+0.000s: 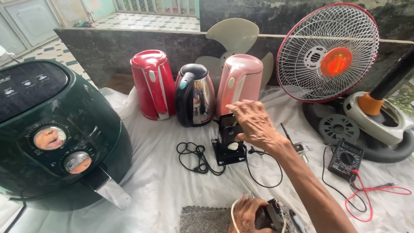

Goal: Cleaning a small electric motor component using a brush and a small metal tool to remove dust and debris.

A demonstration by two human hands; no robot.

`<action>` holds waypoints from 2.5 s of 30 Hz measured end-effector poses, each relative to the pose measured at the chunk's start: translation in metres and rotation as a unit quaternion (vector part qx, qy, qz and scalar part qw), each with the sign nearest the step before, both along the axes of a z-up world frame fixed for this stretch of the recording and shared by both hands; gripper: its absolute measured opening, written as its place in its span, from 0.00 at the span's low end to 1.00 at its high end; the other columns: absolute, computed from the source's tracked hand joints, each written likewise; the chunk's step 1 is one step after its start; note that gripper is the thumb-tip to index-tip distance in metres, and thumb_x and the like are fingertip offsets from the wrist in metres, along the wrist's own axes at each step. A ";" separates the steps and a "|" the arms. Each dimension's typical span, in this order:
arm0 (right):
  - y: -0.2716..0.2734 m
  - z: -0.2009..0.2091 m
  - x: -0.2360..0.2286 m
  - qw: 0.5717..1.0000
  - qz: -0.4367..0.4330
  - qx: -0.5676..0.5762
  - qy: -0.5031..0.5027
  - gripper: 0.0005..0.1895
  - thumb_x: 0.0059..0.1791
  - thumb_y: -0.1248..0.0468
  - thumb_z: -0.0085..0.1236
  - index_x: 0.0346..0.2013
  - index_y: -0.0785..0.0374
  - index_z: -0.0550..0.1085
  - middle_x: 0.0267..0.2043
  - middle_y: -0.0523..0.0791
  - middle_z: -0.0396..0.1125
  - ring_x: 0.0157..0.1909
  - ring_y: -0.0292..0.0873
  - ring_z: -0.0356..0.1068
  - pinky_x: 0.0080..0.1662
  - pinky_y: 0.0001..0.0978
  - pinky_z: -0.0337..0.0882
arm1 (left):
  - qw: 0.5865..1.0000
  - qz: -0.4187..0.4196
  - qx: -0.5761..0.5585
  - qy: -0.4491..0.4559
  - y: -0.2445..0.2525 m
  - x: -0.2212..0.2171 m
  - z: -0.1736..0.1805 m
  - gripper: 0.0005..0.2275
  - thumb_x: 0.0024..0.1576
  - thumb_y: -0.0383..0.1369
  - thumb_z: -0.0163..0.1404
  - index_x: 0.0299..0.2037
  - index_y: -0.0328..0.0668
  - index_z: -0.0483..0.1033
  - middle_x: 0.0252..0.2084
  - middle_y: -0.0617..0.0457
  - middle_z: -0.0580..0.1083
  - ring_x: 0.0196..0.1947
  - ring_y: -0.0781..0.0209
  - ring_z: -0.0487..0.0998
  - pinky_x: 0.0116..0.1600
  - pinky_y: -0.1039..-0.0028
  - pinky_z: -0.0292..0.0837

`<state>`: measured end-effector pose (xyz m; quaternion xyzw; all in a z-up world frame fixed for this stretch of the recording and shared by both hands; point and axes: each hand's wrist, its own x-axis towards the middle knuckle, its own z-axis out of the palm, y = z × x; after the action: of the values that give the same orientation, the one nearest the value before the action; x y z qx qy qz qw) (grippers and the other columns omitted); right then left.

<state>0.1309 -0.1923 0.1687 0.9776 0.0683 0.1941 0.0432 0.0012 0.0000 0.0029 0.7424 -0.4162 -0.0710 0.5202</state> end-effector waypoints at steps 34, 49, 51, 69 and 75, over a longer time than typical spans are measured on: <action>-0.047 -0.091 -0.074 0.902 -0.207 0.308 0.221 0.23 0.49 0.73 0.56 0.58 0.53 0.70 0.56 0.52 0.65 0.48 0.51 0.73 0.49 0.41 0.80 | 0.997 -0.046 -0.055 -0.027 0.009 0.006 -0.003 0.27 0.46 0.50 0.61 0.52 0.44 0.71 0.45 0.47 0.74 0.45 0.47 0.73 0.49 0.58 0.69; -0.042 -0.108 -0.021 0.870 -0.090 0.481 0.058 0.07 0.52 0.64 0.59 0.42 0.62 0.77 0.30 0.46 0.77 0.30 0.39 0.78 0.38 0.27 0.82 | 0.997 -0.048 -0.033 -0.040 0.006 0.004 -0.005 0.27 0.49 0.54 0.57 0.51 0.46 0.72 0.45 0.52 0.75 0.43 0.48 0.75 0.51 0.60 0.66; -0.039 -0.112 -0.004 0.863 -0.086 0.498 0.029 0.03 0.52 0.68 0.57 0.39 0.63 0.78 0.29 0.45 0.76 0.28 0.38 0.76 0.37 0.26 0.80 | 0.997 -0.050 -0.016 -0.049 0.003 0.004 -0.009 0.27 0.49 0.56 0.56 0.52 0.48 0.72 0.45 0.52 0.75 0.43 0.49 0.75 0.52 0.60 0.65; -0.046 -0.135 0.058 0.750 0.009 0.647 0.141 0.11 0.47 0.72 0.61 0.42 0.57 0.73 0.41 0.41 0.72 0.46 0.39 0.72 0.51 0.36 0.78 | 0.999 -0.011 -0.019 -0.025 -0.002 0.007 -0.015 0.26 0.43 0.52 0.60 0.49 0.50 0.75 0.43 0.54 0.75 0.46 0.46 0.77 0.62 0.47 0.60; -0.047 -0.106 0.014 0.747 -0.028 0.634 0.197 0.32 0.41 0.67 0.47 0.62 0.59 0.72 0.45 0.48 0.74 0.54 0.42 0.74 0.49 0.33 0.73 | 0.993 -0.013 -0.078 -0.093 -0.001 0.007 -0.012 0.24 0.47 0.51 0.59 0.48 0.47 0.75 0.42 0.55 0.77 0.42 0.49 0.78 0.59 0.55 0.65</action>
<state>0.1451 -0.2395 0.0626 0.7977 -0.0909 -0.0052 -0.5961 0.0080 -0.0015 -0.0093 0.6976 -0.4762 0.0243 0.5348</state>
